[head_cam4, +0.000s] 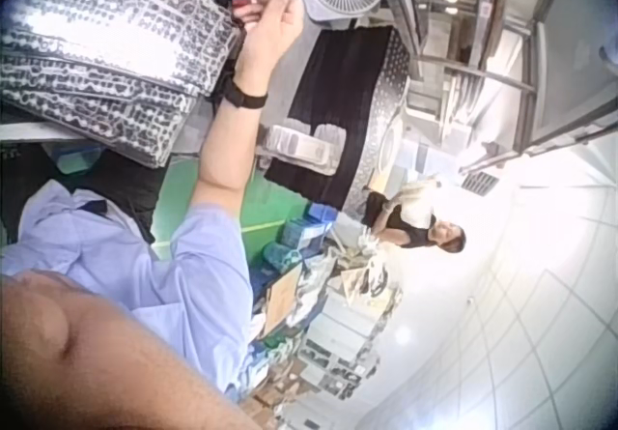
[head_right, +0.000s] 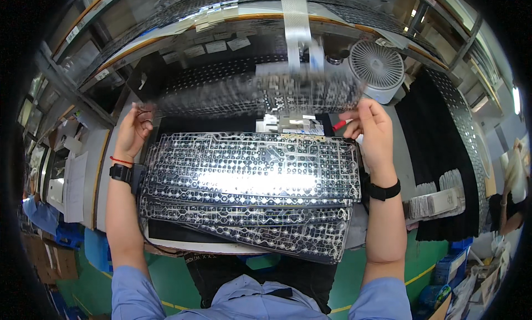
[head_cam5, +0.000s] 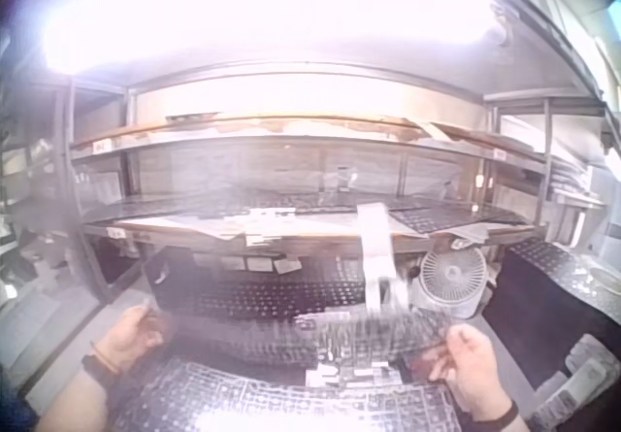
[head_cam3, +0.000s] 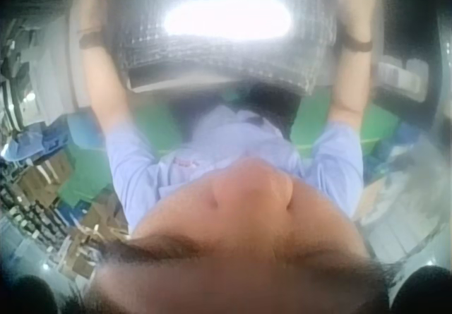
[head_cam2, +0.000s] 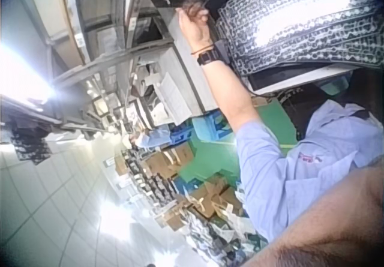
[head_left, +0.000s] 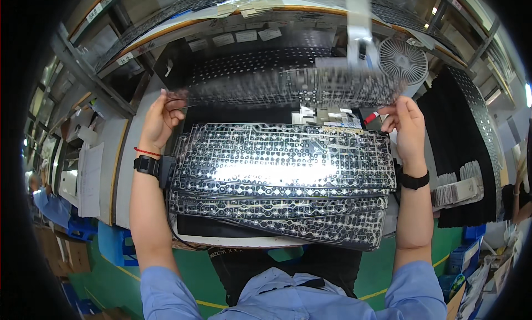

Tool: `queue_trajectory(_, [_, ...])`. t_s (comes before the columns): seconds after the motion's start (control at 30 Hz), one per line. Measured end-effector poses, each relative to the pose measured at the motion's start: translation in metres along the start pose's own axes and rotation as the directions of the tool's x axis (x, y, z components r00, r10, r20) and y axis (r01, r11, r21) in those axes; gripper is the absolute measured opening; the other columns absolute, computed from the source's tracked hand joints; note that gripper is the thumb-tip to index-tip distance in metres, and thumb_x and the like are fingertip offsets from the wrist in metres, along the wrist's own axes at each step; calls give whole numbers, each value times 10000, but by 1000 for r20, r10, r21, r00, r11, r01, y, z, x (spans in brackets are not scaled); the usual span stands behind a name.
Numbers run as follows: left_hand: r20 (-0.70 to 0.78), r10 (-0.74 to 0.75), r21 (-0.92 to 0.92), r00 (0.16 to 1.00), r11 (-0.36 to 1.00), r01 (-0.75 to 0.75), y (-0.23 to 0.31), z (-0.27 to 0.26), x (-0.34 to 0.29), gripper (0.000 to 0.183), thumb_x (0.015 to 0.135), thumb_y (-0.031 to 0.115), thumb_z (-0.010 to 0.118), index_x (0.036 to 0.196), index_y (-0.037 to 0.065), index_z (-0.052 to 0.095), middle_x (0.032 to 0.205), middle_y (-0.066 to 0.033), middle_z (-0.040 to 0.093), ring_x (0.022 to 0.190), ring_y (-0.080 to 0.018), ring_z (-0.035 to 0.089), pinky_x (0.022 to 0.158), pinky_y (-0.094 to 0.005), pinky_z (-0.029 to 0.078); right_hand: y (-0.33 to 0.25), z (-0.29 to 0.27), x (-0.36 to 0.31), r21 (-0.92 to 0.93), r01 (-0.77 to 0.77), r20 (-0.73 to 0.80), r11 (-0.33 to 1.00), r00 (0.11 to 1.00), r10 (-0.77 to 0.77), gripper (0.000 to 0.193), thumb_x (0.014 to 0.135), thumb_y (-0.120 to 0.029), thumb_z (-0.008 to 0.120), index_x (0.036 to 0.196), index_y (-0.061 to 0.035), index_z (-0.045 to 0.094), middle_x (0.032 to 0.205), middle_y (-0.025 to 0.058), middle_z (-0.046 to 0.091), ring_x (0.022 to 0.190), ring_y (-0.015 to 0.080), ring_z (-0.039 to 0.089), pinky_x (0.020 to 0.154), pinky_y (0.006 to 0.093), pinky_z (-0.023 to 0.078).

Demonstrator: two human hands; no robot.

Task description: The recorder is cleaning and inspecting keyboard components and stacking them on a factory production line.

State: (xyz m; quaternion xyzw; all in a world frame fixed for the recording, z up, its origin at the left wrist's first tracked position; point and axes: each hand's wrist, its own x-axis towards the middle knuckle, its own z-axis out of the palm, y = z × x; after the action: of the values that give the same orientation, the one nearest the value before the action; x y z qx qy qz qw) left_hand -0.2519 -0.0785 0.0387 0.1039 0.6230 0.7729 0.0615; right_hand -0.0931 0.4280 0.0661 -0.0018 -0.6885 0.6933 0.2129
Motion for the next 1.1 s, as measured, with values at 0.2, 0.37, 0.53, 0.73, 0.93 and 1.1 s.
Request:
queue_trajectory(0.2, [59,-7,157,998,988,-3,2,14,-6,325,982,253,573,1246,64,594,936,21,680,727,-25,612,584,-164,451,9,-4,3,-57,42,14,997,999,-42,185,933,-75,628,1103,-22,579,838,9,649,660,31,564,559,175,423])
queue_trajectory(0.37, [95,-120,228,988,969,96,1,3,0,290,973,173,574,1234,47,589,883,53,650,657,16,531,531,-128,398,7,3,1,-115,91,43,989,995,-86,256,906,-21,640,1152,-6,571,871,1,640,662,19,547,550,166,406])
queue_trajectory(0.53, [93,-166,215,982,966,143,-3,5,2,164,983,147,557,1110,59,612,825,73,594,611,19,481,508,-117,383,10,-5,0,-178,78,128,981,990,-55,296,915,-21,624,1201,7,554,1069,48,609,698,17,544,547,159,397])
queue_trajectory(0.73, [55,-105,18,993,994,104,-4,-10,7,166,994,131,546,1135,63,600,891,59,603,617,13,481,546,-113,428,5,-3,-1,-90,114,136,989,986,-101,335,933,-64,617,1255,-3,551,1138,63,578,808,48,562,669,193,451])
queue_trajectory(0.93, [-165,-46,-174,985,985,17,-4,5,8,340,1006,153,522,1287,-38,510,1211,-159,620,1020,-182,647,835,-218,552,9,-7,1,-427,108,311,898,950,34,466,867,-201,717,1270,-26,561,1163,64,589,1013,146,557,853,262,455])
queue_trajectory(1.1, [-51,-54,-103,997,994,48,-5,-12,8,416,1018,197,501,1342,-60,458,1307,-225,563,1146,-256,610,930,-288,540,3,-3,-1,-599,231,512,766,847,146,450,796,-233,779,1158,-14,626,1099,96,612,1015,186,568,896,315,446])
